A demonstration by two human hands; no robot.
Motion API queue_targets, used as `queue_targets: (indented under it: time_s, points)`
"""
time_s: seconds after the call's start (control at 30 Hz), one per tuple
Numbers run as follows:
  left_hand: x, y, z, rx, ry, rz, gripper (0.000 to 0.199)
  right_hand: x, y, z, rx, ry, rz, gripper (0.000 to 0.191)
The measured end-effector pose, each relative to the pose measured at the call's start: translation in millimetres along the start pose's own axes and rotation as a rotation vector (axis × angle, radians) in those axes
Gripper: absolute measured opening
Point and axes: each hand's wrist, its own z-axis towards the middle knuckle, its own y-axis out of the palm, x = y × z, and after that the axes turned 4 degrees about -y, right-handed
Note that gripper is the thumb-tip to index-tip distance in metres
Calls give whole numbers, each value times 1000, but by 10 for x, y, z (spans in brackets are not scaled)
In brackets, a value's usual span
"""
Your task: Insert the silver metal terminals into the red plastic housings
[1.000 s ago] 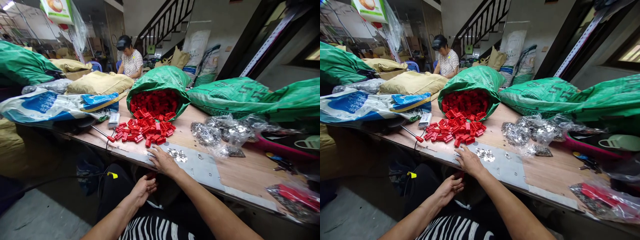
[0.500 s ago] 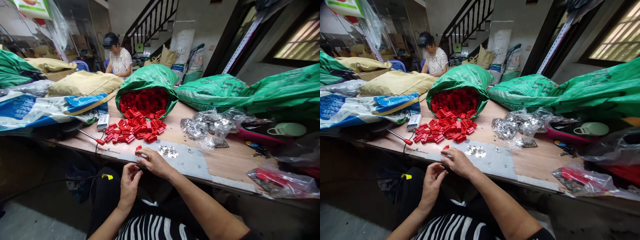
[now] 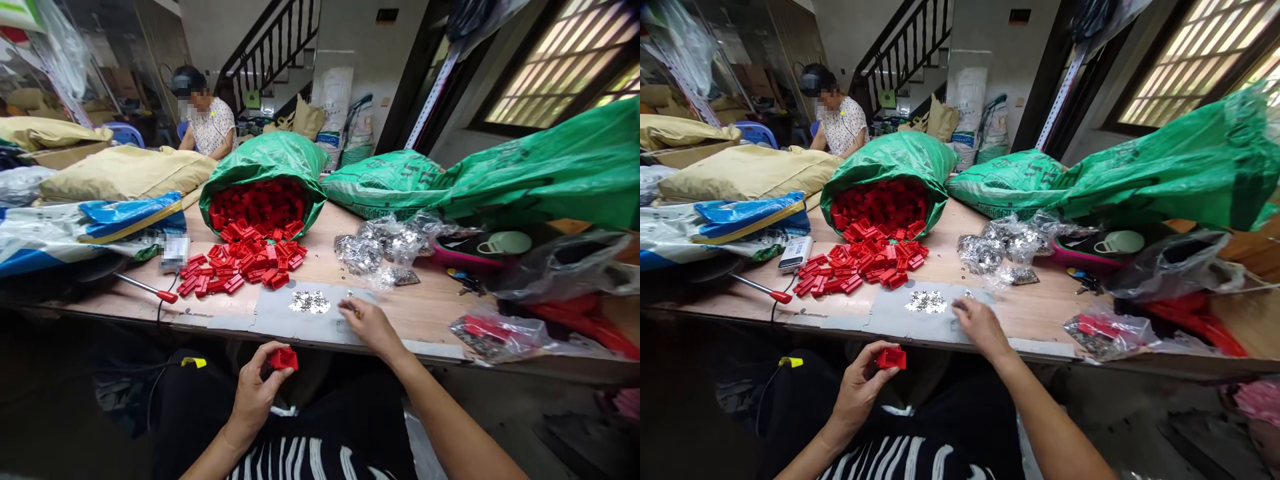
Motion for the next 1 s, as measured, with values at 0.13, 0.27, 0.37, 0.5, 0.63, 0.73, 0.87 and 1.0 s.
queue_targets:
  time_s: [0.13, 0.27, 0.37, 0.5, 0.63, 0.73, 0.87, 1.0]
  points:
    - [-18, 17, -18, -25, -24, -30, 29, 367, -157, 138, 75, 141, -375, 15]
    - [-15, 28, -35, -33, -38, -25, 30, 402, -100, 201, 72, 134, -386, 14]
    - [-23, 23, -44, -33, -46, -12, 30, 395, -52, 241, 70, 134, -385, 10]
    - [-46, 10, -46, -39, -61, -6, 29, 439, -91, 250, 52, 133, -355, 15]
    - [-74, 19, -52, -45, -76, -22, 30, 489, -142, 228, 55, 129, -313, 14]
    - [-89, 40, -60, -52, -79, -32, 31, 508, -116, 252, 73, 116, -295, 12]
    - [-83, 40, -65, -54, -76, -38, 31, 487, -66, 323, 73, 89, -266, 10]
    - [-60, 12, -61, -28, -78, -46, 31, 389, -90, 317, 59, 64, -234, 14]
